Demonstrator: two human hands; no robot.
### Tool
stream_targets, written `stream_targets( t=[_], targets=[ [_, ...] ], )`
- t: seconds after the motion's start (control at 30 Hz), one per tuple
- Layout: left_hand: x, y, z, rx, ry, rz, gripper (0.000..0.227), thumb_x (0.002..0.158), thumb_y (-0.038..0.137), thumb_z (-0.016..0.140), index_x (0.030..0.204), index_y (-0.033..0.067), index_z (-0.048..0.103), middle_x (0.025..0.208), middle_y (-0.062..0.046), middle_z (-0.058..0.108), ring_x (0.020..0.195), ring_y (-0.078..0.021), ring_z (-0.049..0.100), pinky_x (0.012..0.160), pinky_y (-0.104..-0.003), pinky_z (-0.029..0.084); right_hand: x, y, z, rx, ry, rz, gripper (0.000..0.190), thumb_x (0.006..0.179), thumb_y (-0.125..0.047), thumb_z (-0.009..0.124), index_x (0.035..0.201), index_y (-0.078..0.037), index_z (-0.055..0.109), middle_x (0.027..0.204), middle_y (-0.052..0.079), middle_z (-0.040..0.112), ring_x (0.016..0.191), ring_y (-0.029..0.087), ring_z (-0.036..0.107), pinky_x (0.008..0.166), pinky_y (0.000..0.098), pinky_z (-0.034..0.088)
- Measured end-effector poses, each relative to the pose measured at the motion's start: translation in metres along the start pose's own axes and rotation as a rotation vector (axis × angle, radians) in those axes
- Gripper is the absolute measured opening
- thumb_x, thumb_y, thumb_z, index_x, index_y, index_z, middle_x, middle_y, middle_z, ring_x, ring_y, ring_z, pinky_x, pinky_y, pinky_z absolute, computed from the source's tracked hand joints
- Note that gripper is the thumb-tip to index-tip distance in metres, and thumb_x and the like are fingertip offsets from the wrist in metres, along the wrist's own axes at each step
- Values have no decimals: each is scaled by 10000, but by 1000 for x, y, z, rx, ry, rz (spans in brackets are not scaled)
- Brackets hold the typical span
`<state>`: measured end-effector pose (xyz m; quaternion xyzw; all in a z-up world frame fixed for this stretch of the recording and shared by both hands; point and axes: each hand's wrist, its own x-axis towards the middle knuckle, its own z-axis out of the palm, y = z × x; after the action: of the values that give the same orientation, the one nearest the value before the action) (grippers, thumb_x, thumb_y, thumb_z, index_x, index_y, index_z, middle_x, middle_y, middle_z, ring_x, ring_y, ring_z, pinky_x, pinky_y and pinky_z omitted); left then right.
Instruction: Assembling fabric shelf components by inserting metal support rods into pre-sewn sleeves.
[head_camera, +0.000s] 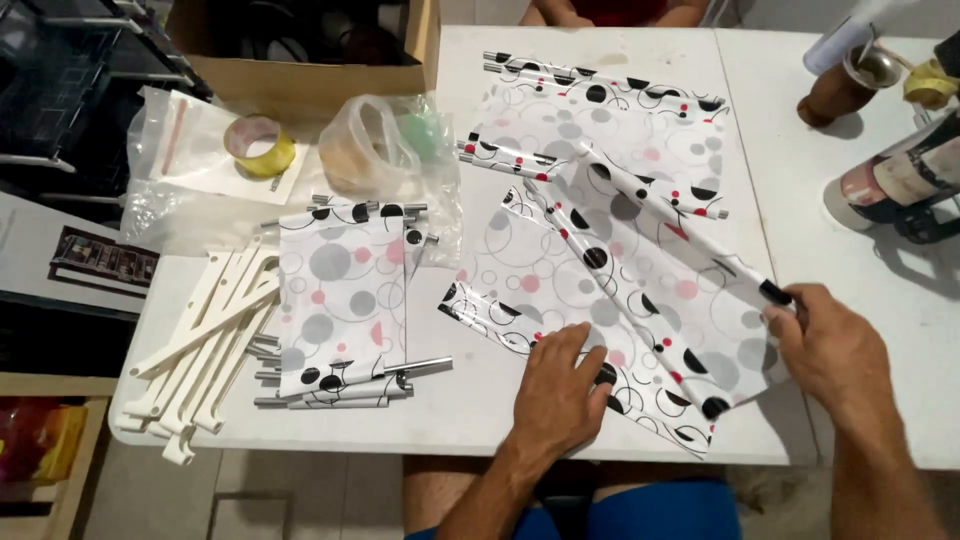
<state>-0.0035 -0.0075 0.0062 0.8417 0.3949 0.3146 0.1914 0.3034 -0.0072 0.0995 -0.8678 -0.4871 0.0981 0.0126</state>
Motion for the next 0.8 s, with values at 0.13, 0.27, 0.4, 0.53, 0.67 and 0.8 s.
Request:
stream_targets(
  t=[0.13,0.27,0.4,0.53,0.67,0.8],
  targets=[
    [1,-2,2,-30,25,-8,461,869,211,746,1268,11,630,1450,-265,553,1356,-409,500,1170,-558,349,75,-10,-7,-61,94,-160,424,1044,-366,590,1374,-108,652,1107,203,758,1010,462,691,819,548,508],
    [0,-1,-5,-19,2,0,439,869,222,731,1243,18,626,1446,-250,553,1356,-399,500,1167,-546,349,145,-34,-19,-129,212,-382,400,1071,-366,614,1370,-109,678,1149,232,759,1045,494,685,820,559,502],
    [6,0,-3,-41,19,-12,428,872,205,740,1236,10,627,1438,-257,557,1360,-407,506,1163,-547,364,190,-100,-59,-153,189,-439,379,1156,-313,596,1413,-44,670,1076,334,757,1031,552,664,831,637,527],
    [6,-1,-1,-34,-15,-24,426,884,209,727,1254,23,626,1465,-238,538,1378,-393,483,1182,-541,328,206,-140,-47,-201,220,-392,630,1026,-370,684,1512,5,540,1435,320,586,1284,477,521,1090,603,316],
    [7,-1,-1,-27,-10,-9,411,889,204,723,1240,11,631,1449,-248,550,1369,-397,487,1185,-543,326,155,-170,-34,-130,80,-547,575,968,-355,685,1460,-87,554,1438,190,600,1315,391,532,1177,589,305],
    [4,-1,2,-15,15,11,409,881,208,732,1229,12,643,1436,-253,564,1357,-404,501,1176,-552,342,104,-153,-13,-107,69,-777,566,924,-386,671,1409,-107,586,1442,138,614,1315,321,555,1193,556,315]
  ],
)
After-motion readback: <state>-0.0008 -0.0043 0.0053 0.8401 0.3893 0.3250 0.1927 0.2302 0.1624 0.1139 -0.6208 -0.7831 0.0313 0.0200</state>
